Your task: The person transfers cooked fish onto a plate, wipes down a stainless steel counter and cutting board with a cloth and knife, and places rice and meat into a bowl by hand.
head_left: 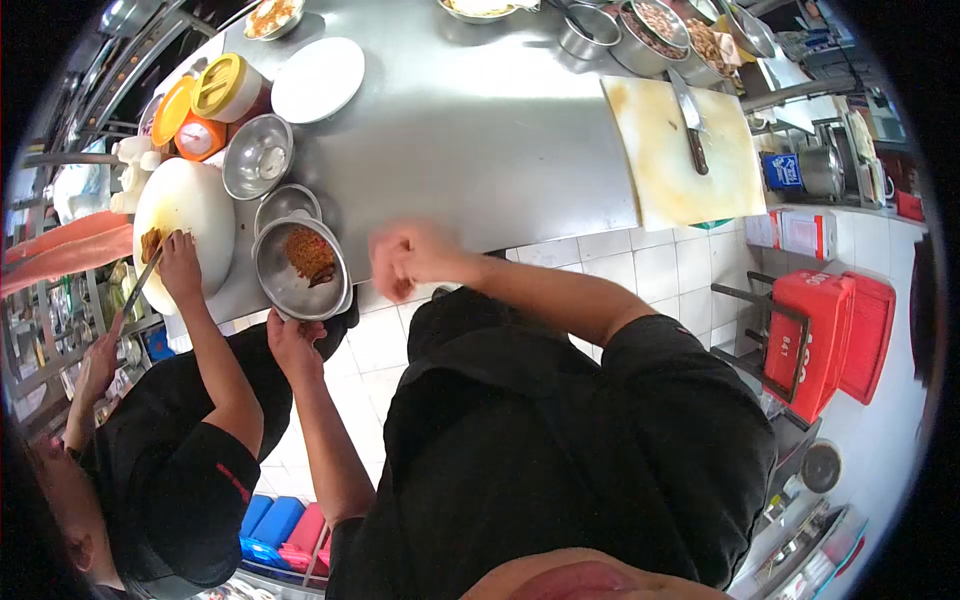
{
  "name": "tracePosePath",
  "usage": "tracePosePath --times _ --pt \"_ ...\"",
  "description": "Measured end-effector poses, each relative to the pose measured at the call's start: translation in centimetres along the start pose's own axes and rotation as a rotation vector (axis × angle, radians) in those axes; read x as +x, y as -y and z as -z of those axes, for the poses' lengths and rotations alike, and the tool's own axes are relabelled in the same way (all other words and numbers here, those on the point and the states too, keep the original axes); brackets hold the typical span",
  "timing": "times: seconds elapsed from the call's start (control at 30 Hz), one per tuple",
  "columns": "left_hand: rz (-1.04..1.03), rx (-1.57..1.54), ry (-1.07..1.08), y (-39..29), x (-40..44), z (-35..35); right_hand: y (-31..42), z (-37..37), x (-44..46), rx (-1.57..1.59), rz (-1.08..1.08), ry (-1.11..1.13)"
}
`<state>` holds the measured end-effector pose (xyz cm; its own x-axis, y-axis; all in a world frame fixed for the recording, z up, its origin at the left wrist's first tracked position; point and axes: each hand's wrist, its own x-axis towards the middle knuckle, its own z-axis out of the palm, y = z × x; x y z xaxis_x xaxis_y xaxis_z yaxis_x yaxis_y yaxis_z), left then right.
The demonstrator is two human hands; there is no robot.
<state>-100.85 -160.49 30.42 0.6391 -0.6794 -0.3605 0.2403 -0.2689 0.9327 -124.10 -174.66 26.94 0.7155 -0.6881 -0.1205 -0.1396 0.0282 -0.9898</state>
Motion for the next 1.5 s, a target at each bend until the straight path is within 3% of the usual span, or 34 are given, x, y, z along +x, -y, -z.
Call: tracePosePath --times 0.03,0.07,0.17,0.27,0.37,0.47,0.57,0.63,0.7,0.8,0.9,0.97,1.03,1.1,1.17,1.23,1.3,1.4,1.5 --pt "-0.002 0.004 0.003 0.0 -0.1 0.0 1.3 1.2 -0.2 0.148 0.039 -0.018" --pt "0.007 -0.011 0.001 0.2 -0.2 0.1 1.4 1.9 0.1 -0.246 0.219 -0.08" --pt "0.035 -0.035 -0.023 0.6 -0.1 -0.2 2.5 1.5 -1.3 -0.972 0.218 -0.037" --pt "0.052 -0.045 -0.033 0.0 -0.6 -1.5 -4.3 0.9 -1.0 -0.951 0.652 -0.037" --pt "0.063 0.019 -0.019 -0.6 -0.3 -2.5 -7.4 -0.4 1.4 -0.934 0.607 -0.256" --pt "0.007 0.027 0.035 -0.9 0.0 -3.9 -5.3 2.8 3.0 -1.112 0.431 -0.397" --pt "0.034 0.027 0.063 -0.6 1.3 -4.3 -5.3 8.5 5.2 -1.102 0.074 -0.518" --pt "0.032 0.013 0.093 -0.3 2.2 -5.2 -6.4 13.6 5.9 -1.089 0.013 -0.689" --pt "0.014 0.04 0.132 0.0 3.2 -6.2 -4.6 18.1 4.9 -1.158 -0.409 -0.641" --pt "0.03 0.1 0.135 0.3 4.3 -8.0 -5.5 22.3 1.3 -1.017 -0.508 -0.931" --pt "0.021 0.063 0.211 0.5 4.9 -10.6 -6.8 22.6 -3.6 -0.941 -0.476 -1.238" --pt "0.051 0.105 0.248 1.5 6.6 -11.6 -8.2 21.5 -8.0 -0.885 -0.563 -1.212" --pt "0.042 0.121 0.334 3.2 8.9 -12.2 -8.4 19.5 -13.0 -1.082 -0.539 -1.242" --pt "0.058 0.096 0.352 3.7 9.7 -13.8 -6.5 17.2 -18.5 -0.93 -0.462 -1.137" --pt "0.087 0.08 0.395 3.8 10.5 -15.6 -11.0 16.1 -23.0 -1.056 -0.401 -1.197" --pt "0.109 0.07 0.401 4.1 11.1 -17.5 -7.8 13.9 -26.3 -0.735 -0.312 -1.228" --pt "0.119 0.063 0.416 4.5 11.8 -18.8 -10.7 13.4 -29.8 -0.64 -0.542 -1.412" --pt "0.108 0.041 0.442 5.5 13.5 -21.8 -11.6 15.6 -31.2 0.257 -0.23 -1.543" --pt "0.106 0.036 0.424 5.6 14.4 -24.7 -3.3 16.2 -27.7 0.191 -0.071 -1.414"
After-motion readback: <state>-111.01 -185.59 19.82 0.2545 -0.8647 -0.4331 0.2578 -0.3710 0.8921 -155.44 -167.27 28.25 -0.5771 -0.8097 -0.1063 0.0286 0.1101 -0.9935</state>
